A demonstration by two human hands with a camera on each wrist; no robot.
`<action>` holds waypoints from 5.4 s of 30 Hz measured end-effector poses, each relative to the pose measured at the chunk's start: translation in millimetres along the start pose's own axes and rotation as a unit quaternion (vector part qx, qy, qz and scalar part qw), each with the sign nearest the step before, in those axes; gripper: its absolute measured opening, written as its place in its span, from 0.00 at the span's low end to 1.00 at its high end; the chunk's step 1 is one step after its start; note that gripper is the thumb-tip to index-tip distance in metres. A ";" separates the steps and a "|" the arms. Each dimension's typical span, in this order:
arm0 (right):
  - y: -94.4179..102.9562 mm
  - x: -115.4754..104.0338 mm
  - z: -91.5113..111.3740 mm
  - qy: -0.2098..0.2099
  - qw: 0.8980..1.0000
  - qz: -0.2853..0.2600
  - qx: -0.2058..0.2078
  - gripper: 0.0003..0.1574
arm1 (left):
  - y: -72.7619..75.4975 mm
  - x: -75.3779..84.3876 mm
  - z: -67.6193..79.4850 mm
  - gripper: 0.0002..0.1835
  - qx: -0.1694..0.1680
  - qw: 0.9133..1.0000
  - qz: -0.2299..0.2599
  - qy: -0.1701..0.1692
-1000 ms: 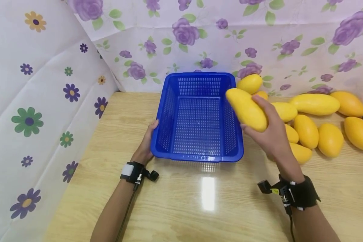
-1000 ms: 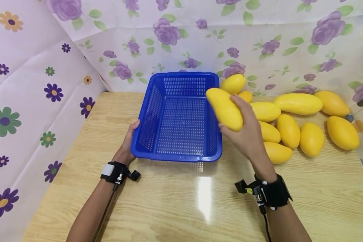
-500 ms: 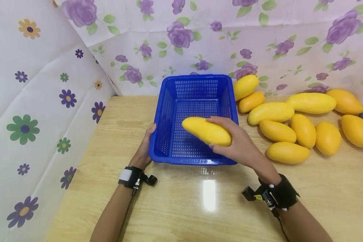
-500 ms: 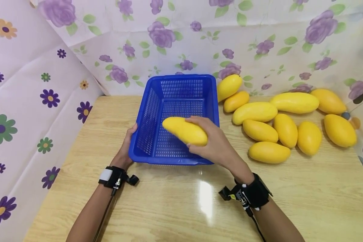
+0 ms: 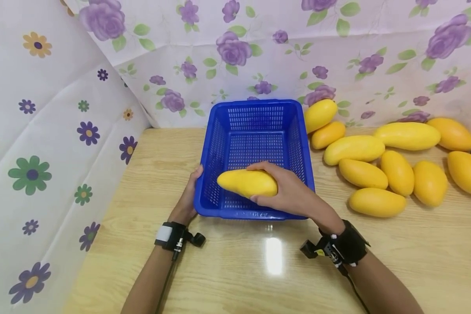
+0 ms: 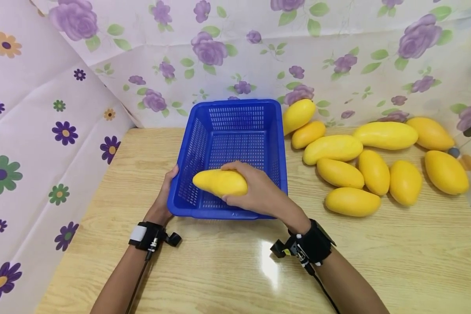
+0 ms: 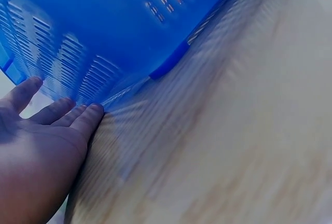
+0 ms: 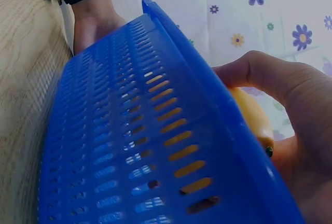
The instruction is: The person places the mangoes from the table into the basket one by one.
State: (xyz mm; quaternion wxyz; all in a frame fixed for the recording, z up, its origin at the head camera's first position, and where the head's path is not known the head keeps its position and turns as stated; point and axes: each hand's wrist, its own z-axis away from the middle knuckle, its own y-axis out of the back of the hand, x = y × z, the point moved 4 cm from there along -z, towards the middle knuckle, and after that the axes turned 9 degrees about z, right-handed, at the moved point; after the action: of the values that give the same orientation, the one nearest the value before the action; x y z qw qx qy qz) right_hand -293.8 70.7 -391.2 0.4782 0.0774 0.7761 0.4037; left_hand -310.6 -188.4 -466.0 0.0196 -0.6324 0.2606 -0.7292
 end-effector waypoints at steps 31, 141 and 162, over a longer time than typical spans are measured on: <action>-23.1 -0.7 2.0 0.010 0.997 0.014 -0.076 0.34 | 1.7 -1.4 -3.0 0.37 -0.004 1.000 0.021 -0.017; 75.8 8.9 27.1 -0.024 0.994 0.038 0.102 0.29 | 2.1 -0.6 -0.1 0.35 -0.015 1.000 -0.007 0.004; 116.8 41.7 36.4 -0.096 0.984 -0.001 0.152 0.28 | 0.5 0.7 -1.1 0.35 -0.017 1.000 -0.010 0.004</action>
State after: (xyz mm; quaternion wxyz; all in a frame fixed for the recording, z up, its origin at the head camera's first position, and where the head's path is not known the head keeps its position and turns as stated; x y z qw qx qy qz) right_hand -317.6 189.3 -345.6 0.5334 0.1868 0.7790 0.2715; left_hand -311.9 -188.6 -465.6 0.0006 -0.6325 0.2672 -0.7270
